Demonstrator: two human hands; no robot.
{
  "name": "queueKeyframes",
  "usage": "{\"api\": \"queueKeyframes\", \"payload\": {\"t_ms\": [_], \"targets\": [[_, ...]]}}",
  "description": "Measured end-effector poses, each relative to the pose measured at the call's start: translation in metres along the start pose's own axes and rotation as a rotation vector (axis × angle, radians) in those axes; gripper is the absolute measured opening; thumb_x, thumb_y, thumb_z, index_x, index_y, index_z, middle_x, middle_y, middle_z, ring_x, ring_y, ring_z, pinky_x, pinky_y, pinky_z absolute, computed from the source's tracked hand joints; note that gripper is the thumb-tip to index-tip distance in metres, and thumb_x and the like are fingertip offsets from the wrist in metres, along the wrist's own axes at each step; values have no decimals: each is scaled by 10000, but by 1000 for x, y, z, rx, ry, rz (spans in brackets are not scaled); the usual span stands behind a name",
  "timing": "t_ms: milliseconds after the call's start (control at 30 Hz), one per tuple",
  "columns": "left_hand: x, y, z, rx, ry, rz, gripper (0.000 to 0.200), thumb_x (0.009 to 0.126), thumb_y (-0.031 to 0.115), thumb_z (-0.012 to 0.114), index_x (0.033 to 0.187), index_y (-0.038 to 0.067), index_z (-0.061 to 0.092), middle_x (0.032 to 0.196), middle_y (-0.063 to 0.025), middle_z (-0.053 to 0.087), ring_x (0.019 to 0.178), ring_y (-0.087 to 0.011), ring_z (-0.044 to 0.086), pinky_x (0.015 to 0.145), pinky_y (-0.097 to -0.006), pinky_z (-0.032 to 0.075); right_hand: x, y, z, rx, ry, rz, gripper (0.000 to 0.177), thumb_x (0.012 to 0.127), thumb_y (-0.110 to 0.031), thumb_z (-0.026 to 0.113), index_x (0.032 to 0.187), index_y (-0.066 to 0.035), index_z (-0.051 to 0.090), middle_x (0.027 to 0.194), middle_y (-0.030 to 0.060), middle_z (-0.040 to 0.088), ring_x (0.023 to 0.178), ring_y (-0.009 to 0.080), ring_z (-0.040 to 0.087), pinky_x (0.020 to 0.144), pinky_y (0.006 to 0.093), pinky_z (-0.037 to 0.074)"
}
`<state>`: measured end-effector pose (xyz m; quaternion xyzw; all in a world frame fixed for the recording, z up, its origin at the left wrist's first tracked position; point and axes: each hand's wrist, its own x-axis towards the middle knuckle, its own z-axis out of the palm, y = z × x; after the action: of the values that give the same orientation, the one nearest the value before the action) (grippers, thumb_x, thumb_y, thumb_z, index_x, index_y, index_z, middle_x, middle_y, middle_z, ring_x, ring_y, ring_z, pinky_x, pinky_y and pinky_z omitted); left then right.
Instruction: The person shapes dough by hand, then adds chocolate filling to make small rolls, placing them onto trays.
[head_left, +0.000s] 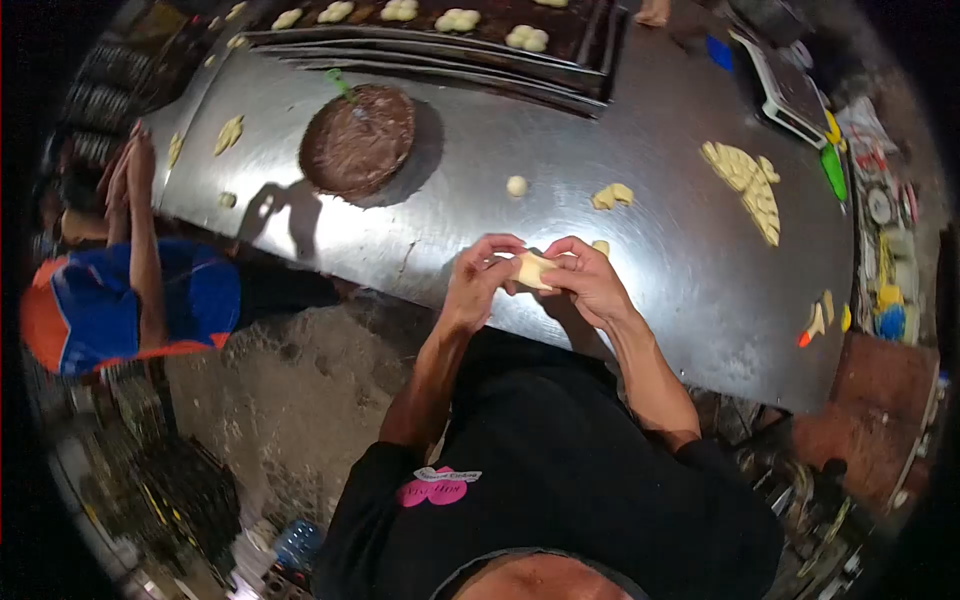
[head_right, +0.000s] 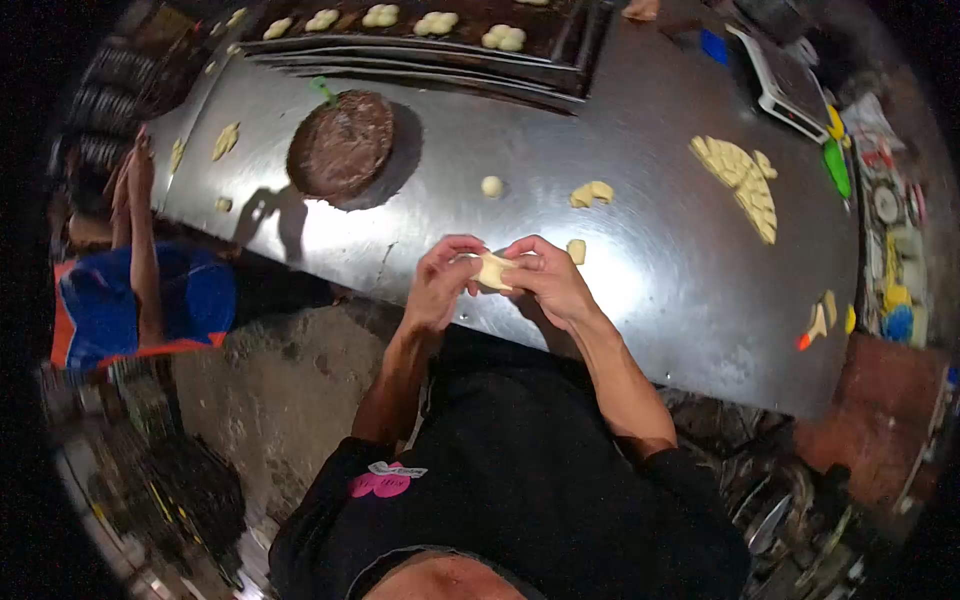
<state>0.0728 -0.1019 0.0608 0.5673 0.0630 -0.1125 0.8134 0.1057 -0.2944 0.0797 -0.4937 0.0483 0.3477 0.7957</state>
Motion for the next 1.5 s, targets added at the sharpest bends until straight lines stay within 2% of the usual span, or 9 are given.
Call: {"api": "queueKeyframes", "payload": {"t_ms": [167,400,533,667,900,1233,1333,1400,1500], "targets": [[-14,-27,1,-78,189,67,347,982,166,460,1279,-3,524,1155,-94,600,963,-160,595,806,-282,491,30,20,24,179,-117,-73,485,880,-2,580,1337,-32,422,1036,118,626,952,164,598,805,265,480],[-36,-13,-33,677,376,250,527,929,168,540,1408,21,376,1493,-220,281,1379,-366,287,1096,-394,290,101,35,85,280,65,-16,438,923,-88,552,1351,-90,456,1056,55,617,930,163,597,789,298,490],[-60,13,-73,698,425,208,452,907,141,585,1343,64,497,1502,-173,304,1337,-309,374,1043,-381,370,193,1,129,-1088,58,-618,447,856,-9,529,1297,-68,482,873,173,643,758,309,627,676,412,484],[-73,12,-108,634,524,171,372,896,142,603,1252,44,557,1454,-149,383,1070,-272,597,863,-374,515,275,-10,161,-1587,-229,-800,401,862,32,426,1227,-95,533,1011,232,636,912,420,604,790,470,470],[-76,14,-119,587,528,222,314,900,122,581,1202,35,569,1433,-161,392,1250,-314,466,950,-377,475,305,-16,174,-2194,-585,-503,405,810,31,468,1180,-124,521,874,270,647,838,444,627,724,520,480],[-64,3,-138,492,529,300,288,896,122,596,1174,50,581,1344,-163,498,1151,-281,560,890,-333,498,332,-7,154,-2041,-607,-535,412,794,21,461,1173,-111,553,878,256,655,812,421,646,727,515,478],[-55,8,-139,288,525,192,310,913,90,572,1220,54,559,1287,-150,546,1088,-229,596,867,-323,504,336,-8,152,-1689,-580,-319,453,772,42,446,1197,-78,549,898,185,673,755,299,657,628,417,519],[-47,7,-142,153,538,62,358,956,91,512,1313,83,495,1258,-124,567,1070,-209,598,870,-315,508,287,-17,184,-800,-369,379,482,741,66,448,1202,-35,552,944,110,652,744,176,621,546,284,509],[-37,7,-127,-516,632,122,381,977,77,467,1356,44,439,1187,-95,587,1067,-219,592,884,-341,536,221,-16,192,-368,-453,485,493,772,76,487,1260,12,521,1025,130,639,805,170,636,607,268,544]]}}
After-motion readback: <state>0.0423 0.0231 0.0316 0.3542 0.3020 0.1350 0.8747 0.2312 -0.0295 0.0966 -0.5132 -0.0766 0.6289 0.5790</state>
